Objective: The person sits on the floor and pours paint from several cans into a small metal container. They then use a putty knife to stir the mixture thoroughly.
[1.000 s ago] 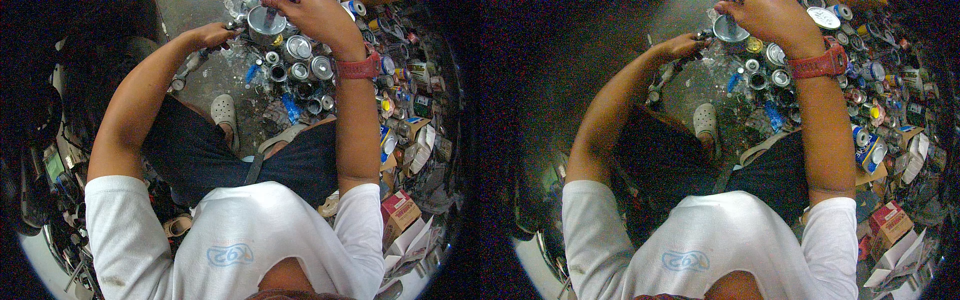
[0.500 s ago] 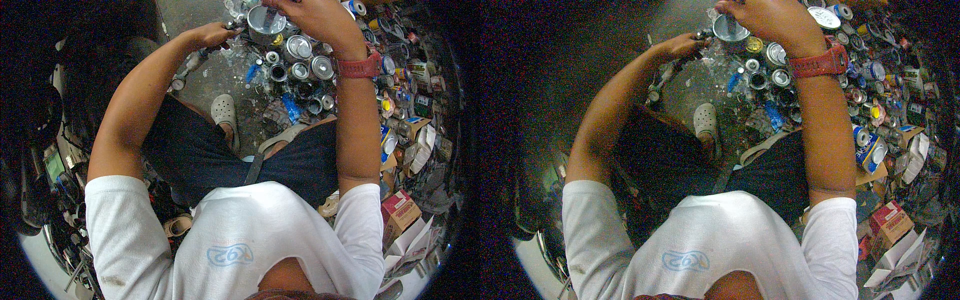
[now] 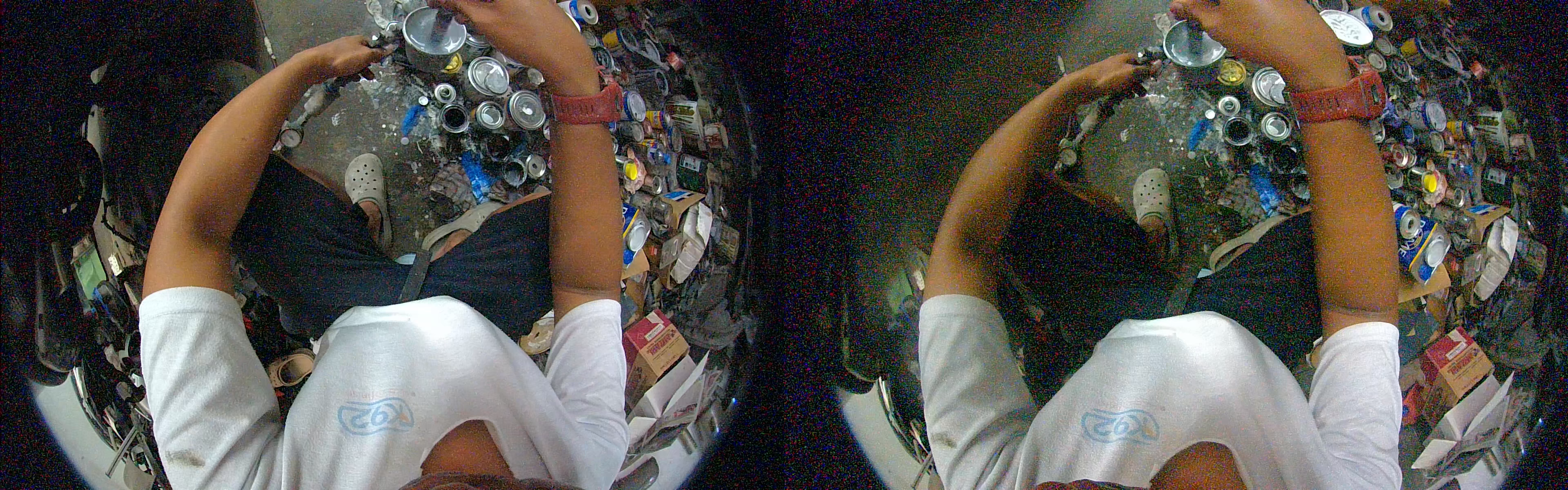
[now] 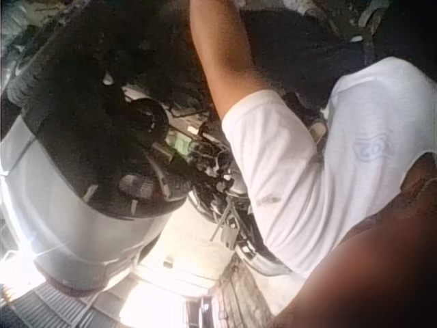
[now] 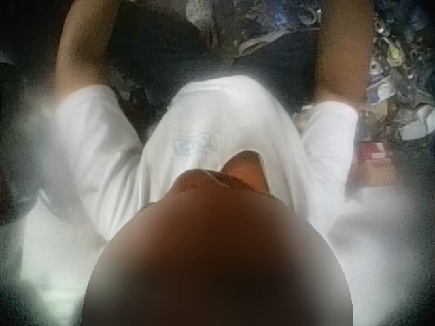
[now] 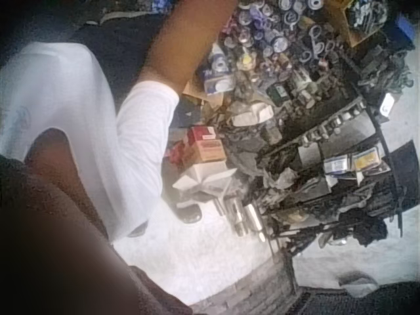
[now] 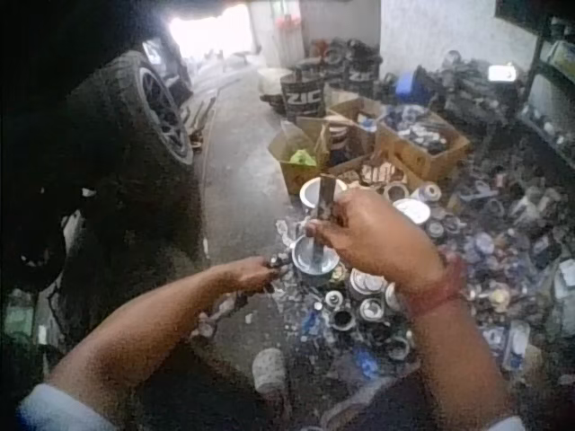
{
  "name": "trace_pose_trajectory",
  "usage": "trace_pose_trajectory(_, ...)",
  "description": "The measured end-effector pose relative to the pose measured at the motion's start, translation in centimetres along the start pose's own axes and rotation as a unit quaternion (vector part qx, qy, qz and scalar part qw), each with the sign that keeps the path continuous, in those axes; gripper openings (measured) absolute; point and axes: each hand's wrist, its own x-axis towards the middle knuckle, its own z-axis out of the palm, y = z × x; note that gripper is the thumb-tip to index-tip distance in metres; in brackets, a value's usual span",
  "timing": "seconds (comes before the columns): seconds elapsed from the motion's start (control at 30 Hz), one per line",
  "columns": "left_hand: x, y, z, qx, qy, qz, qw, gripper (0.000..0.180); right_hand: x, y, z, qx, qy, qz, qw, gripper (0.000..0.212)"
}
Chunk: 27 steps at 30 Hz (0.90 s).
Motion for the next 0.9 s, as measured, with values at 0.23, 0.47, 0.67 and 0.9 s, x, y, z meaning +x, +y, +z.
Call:
trace_pose_trajectory(0.23, -0.3, 0.3, -0.2, 0.009, -0.006, -0.003, 1.0, 0.079, -0.6, -0.8, -0.7, -0.034, -0.001, 0.012, 0.999, 0.029)
trace_pose_trajectory(0.47, -0.8, 0.7, -0.1, 0.011, 0.009, 0.006, 1.0, 0.078, 0.0, -0.3, -0.7, 0.016, -0.027, 0.015, 0.999, 0.029)
trace_pose_trajectory(0.67, 0.0, 0.2, 0.0, -0.018, 0.001, 0.012, 1.0, 0.074, 0.4, -0.2, 0.0, 0.003, -0.003, -0.001, 1.0, 0.028)
trace_pose_trajectory(0.9, 0.3, 0.0, 0.1, -0.011, 0.006, 0.025, 1.0, 0.073, 0.4, 0.7, 0.0, -0.03, 0.022, -0.029, 0.999, 0.028)
